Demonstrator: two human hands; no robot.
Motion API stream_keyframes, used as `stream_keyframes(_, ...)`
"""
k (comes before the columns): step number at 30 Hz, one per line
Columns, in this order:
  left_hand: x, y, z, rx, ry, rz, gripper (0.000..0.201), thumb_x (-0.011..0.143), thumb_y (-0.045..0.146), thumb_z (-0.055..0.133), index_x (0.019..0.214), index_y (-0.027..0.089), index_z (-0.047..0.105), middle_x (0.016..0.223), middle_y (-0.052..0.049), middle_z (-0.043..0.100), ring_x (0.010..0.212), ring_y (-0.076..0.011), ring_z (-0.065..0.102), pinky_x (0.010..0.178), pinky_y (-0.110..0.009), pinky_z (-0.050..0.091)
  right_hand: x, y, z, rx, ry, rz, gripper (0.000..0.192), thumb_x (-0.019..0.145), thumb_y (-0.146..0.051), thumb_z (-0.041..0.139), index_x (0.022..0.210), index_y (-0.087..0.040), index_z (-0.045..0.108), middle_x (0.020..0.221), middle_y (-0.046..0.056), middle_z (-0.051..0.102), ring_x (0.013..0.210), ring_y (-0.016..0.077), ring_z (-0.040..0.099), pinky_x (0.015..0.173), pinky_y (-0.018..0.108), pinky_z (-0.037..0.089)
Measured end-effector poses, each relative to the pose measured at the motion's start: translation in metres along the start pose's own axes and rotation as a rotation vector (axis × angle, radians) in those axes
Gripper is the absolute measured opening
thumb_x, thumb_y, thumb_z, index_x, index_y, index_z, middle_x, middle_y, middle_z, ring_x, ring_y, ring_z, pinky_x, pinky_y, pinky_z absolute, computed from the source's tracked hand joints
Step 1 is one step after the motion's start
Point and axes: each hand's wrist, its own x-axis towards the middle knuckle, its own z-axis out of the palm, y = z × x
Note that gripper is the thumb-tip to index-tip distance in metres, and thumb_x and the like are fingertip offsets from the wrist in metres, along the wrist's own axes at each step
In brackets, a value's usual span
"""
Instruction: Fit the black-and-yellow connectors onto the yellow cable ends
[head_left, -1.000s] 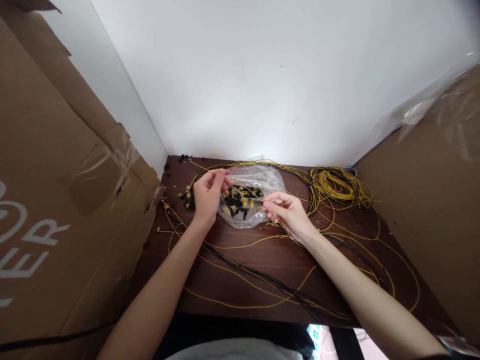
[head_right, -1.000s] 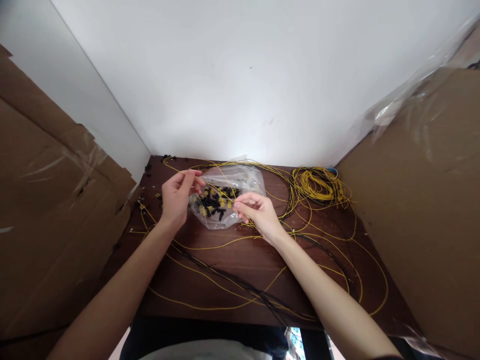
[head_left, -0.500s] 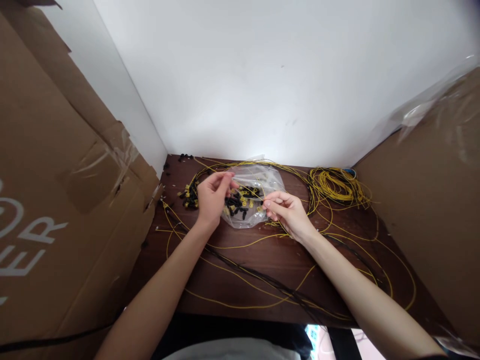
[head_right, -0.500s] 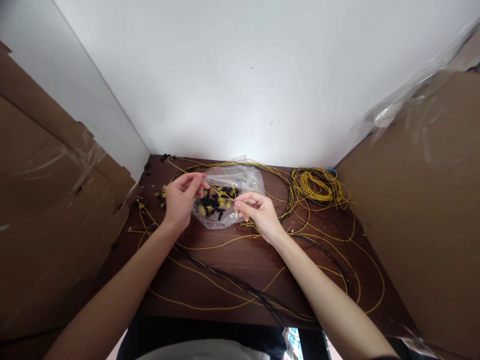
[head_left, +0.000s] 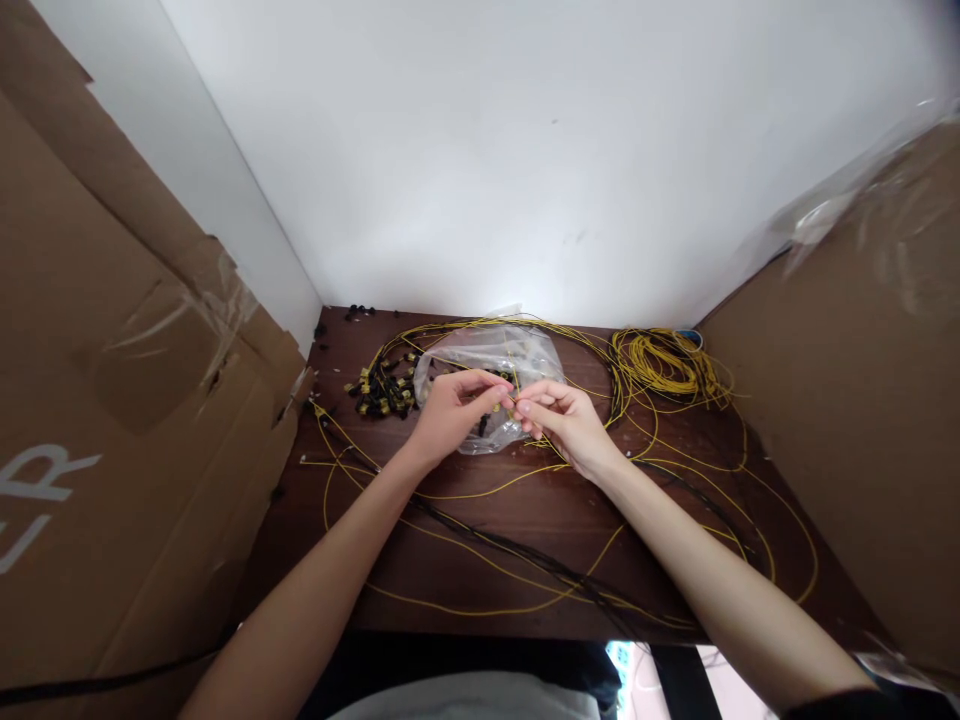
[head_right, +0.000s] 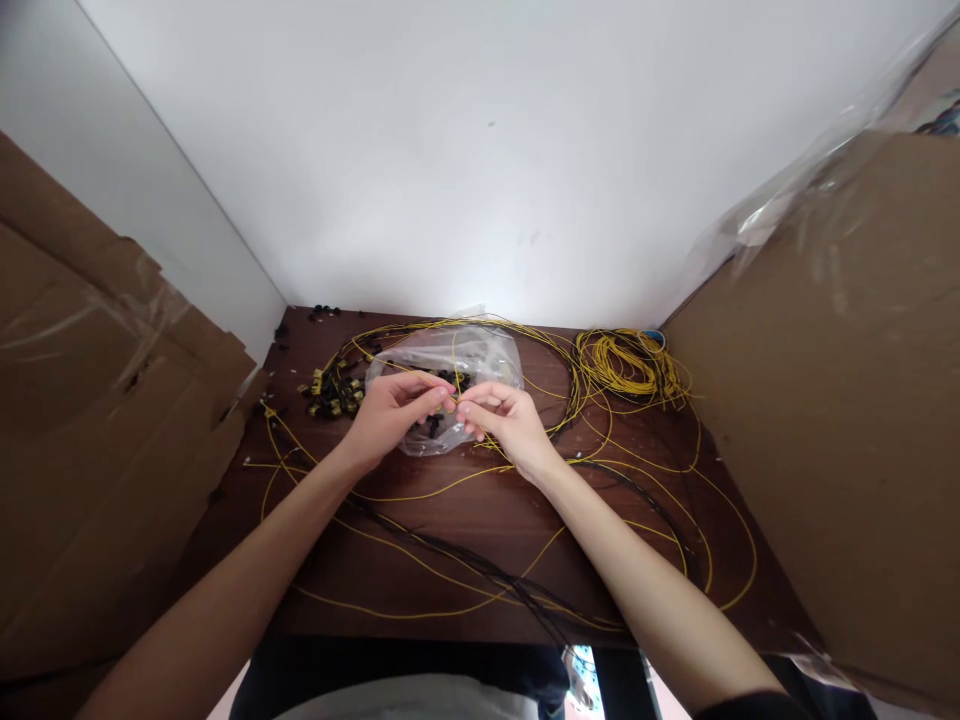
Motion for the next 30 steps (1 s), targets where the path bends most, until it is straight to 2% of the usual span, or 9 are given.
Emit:
stream_keyframes(5,0.007,0.0,-0.008,-0.117,0.305,0.065,0.02,0.073,0.03,0.067,0.08,0.012,0.067,0.066,-0.004,0.068,0.048,-0.0068,0.049,0.048,-0.02,0.039,0.001,-0.001,0.0,0.015,0.036,0.005,0.016,0.066,-0.027,0.076,0.076,-0.017,0.067,0.063,0.0,0.066,0.052,0.008,0.055,0.045,0.019,0.039)
stream_keyframes(8,0.01,0.0,-0.014,-0.208,0.41,0.081,0.021,0.072,0.03,0.068,0.081,0.011,0.066,0.066,-0.005,0.067,0.05,-0.0074,0.05,0.049,-0.019,0.041,0.001,-0.001,-0.001,0.018,0.039,0.001,0.015,0.068,-0.026,0.075,0.076,-0.017,0.067,0.063,0.0,0.066,0.052,0.0077,0.055,0.047,0.019,0.041)
stream_keyframes(12,0.013,0.0,-0.019,-0.304,0.472,0.096,0.02,0.071,0.029,0.069,0.081,0.012,0.065,0.068,-0.005,0.068,0.052,-0.0077,0.051,0.05,-0.019,0.044,0.001,-0.001,-0.003,0.022,0.036,0.001,0.015,0.068,-0.026,0.074,0.077,-0.017,0.067,0.064,0.0,0.067,0.053,0.0077,0.056,0.05,0.02,0.042)
stream_keyframes(21,0.014,0.002,-0.02,-0.286,0.583,0.187,0.015,0.075,0.027,0.067,0.08,0.013,0.063,0.065,-0.003,0.067,0.049,-0.0063,0.05,0.048,-0.017,0.041,-0.001,-0.007,-0.004,0.102,0.068,-0.073,0.013,0.072,-0.026,0.07,0.081,-0.019,0.063,0.062,0.0,0.067,0.051,0.0085,0.056,0.051,0.021,0.043)
stream_keyframes(26,0.015,0.003,-0.023,-0.282,0.647,0.236,0.013,0.076,0.025,0.066,0.079,0.013,0.063,0.065,-0.003,0.066,0.048,-0.0054,0.049,0.047,-0.017,0.041,0.0,-0.01,-0.004,0.174,0.121,-0.058,0.011,0.071,-0.023,0.07,0.077,-0.018,0.062,0.063,-0.001,0.066,0.054,0.0077,0.056,0.051,0.019,0.044)
stream_keyframes(30,0.016,0.004,-0.024,-0.282,0.679,0.258,0.012,0.076,0.024,0.066,0.079,0.013,0.063,0.064,-0.003,0.066,0.048,-0.005,0.049,0.046,-0.016,0.04,0.002,-0.009,-0.005,0.16,0.224,-0.047,0.012,0.067,-0.021,0.071,0.074,-0.017,0.062,0.063,0.001,0.067,0.054,0.0078,0.057,0.05,0.018,0.044)
